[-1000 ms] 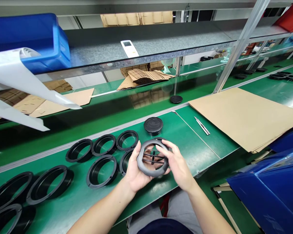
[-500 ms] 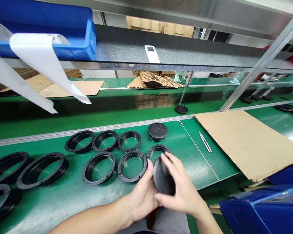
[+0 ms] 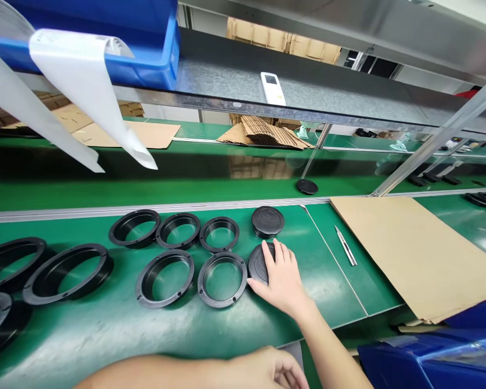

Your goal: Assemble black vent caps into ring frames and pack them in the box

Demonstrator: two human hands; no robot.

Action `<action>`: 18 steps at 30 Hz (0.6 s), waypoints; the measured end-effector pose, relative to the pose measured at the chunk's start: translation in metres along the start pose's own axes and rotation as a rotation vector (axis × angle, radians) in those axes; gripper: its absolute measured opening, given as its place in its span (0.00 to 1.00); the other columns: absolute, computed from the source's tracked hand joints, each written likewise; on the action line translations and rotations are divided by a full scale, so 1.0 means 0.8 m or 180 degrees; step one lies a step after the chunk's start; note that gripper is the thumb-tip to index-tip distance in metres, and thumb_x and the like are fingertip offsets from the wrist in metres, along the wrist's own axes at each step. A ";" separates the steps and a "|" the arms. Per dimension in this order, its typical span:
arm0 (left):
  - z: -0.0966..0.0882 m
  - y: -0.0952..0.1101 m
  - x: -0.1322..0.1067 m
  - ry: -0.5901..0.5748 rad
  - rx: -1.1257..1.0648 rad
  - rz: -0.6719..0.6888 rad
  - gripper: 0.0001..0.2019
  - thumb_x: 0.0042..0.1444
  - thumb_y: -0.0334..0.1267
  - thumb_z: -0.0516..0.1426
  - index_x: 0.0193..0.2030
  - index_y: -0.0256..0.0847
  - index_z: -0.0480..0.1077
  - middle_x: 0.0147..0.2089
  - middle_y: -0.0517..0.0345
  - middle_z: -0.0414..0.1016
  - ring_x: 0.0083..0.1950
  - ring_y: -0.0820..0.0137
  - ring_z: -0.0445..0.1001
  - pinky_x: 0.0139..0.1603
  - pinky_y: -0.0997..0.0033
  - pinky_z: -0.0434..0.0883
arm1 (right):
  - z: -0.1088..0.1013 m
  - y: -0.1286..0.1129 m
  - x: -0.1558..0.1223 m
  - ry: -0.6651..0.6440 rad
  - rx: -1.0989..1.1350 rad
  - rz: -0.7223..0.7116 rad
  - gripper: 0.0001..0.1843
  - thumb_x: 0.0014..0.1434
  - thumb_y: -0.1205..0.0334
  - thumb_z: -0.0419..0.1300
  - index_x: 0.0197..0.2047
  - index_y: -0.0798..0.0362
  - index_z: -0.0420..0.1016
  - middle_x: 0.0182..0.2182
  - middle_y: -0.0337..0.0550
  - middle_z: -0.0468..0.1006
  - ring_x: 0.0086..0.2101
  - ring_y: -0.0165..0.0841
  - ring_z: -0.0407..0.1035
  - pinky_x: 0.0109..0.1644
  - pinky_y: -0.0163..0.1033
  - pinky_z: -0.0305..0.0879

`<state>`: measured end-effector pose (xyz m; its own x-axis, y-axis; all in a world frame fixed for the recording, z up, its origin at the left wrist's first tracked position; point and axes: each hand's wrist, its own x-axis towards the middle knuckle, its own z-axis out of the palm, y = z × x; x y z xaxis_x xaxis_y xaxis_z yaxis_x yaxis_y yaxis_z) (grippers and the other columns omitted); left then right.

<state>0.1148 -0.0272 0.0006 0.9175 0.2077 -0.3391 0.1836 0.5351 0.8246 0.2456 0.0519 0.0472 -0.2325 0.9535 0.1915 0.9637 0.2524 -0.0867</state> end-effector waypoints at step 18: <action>-0.043 0.013 0.006 0.1240 0.1755 0.1372 0.07 0.54 0.34 0.57 0.37 0.38 0.75 0.34 0.54 0.72 0.32 0.71 0.70 0.32 0.77 0.65 | -0.009 0.027 0.038 0.0264 0.0900 -0.0006 0.30 0.71 0.50 0.50 0.71 0.52 0.57 0.70 0.48 0.53 0.69 0.40 0.47 0.73 0.54 0.43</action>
<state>0.1092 0.0076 -0.0081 0.7769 0.6295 0.0104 0.0824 -0.1181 0.9896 0.2606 0.0850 0.0580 -0.2116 0.9392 0.2704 0.8859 0.3012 -0.3529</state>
